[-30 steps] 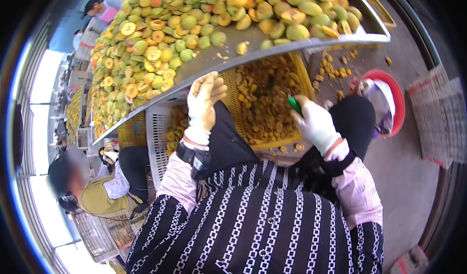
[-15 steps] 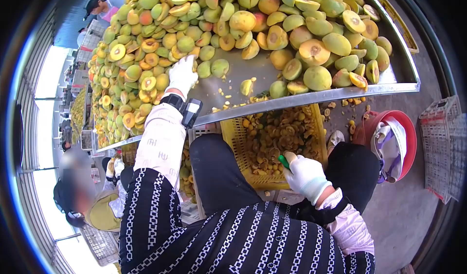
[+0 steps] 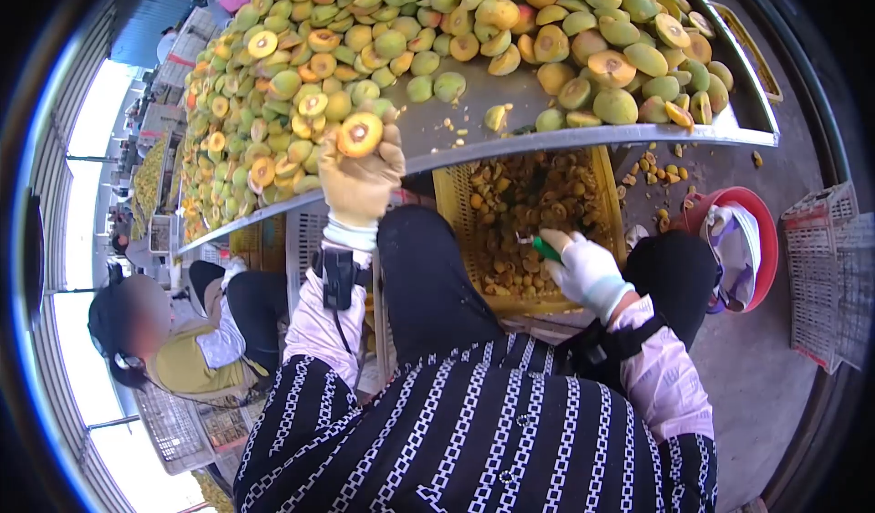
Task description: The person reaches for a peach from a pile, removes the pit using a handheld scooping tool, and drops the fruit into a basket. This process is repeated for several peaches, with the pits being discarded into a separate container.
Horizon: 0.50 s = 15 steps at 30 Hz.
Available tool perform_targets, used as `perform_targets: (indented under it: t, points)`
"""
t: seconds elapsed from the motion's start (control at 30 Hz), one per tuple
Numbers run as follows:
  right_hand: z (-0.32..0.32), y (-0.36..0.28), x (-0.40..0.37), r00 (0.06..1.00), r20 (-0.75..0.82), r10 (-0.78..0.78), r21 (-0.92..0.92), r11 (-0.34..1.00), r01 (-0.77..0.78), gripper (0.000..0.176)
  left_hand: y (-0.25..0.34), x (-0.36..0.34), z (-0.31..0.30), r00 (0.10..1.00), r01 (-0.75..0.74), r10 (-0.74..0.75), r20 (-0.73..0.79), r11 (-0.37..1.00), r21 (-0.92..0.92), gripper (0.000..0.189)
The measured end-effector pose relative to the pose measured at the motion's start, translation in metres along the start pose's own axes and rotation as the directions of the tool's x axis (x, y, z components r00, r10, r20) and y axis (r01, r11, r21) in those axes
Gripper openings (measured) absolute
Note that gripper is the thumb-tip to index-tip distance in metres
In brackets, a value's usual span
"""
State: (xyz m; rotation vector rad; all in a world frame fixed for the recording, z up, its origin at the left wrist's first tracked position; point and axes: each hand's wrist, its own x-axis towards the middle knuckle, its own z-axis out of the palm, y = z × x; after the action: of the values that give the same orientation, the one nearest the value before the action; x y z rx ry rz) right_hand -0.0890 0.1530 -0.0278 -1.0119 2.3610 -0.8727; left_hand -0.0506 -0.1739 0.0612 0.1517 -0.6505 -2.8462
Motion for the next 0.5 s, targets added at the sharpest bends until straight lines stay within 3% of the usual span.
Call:
perform_targets:
  t: [0.07,0.2,0.23,0.3,0.33,0.4,0.5]
  points:
    - [0.002,0.000,-0.004,0.997,-0.066,-0.040,0.010,0.999,0.041,0.043,-0.017,-0.029,-0.009,0.997,0.069,-0.066,0.041,0.996,-0.063,0.052]
    - [-0.023,-0.055,-0.025,0.960,-0.272,-0.064,0.198,0.973,0.121,0.047,-0.053,-0.076,0.020,0.989,0.103,-0.100,-0.106,0.994,0.027,0.051]
    - [-0.029,-0.073,-0.030,0.921,-0.351,-0.168,0.138,0.964,0.228,0.049,-0.060,-0.083,0.024,0.989,0.113,-0.111,-0.102,0.993,0.015,0.051]
    - [-0.039,-0.102,-0.042,0.834,-0.443,-0.328,0.023,0.926,0.376,0.051,-0.074,-0.093,0.034,0.994,0.037,-0.003,-0.109,0.950,0.311,0.054]
    - [-0.041,-0.115,-0.046,0.796,-0.477,-0.372,-0.037,0.914,0.405,0.050,-0.079,-0.098,0.041,0.995,0.039,-0.009,-0.100,0.952,0.302,0.054]
    - [-0.044,-0.129,-0.057,0.780,-0.424,-0.460,-0.243,0.888,0.391,0.049,-0.086,-0.108,0.057,0.990,0.090,-0.037,-0.137,0.911,0.402,0.057]
    - [-0.043,-0.138,-0.065,0.765,-0.423,-0.486,-0.350,0.866,0.357,0.045,-0.095,-0.119,0.070,0.990,0.086,-0.020,-0.139,0.873,0.481,0.056]
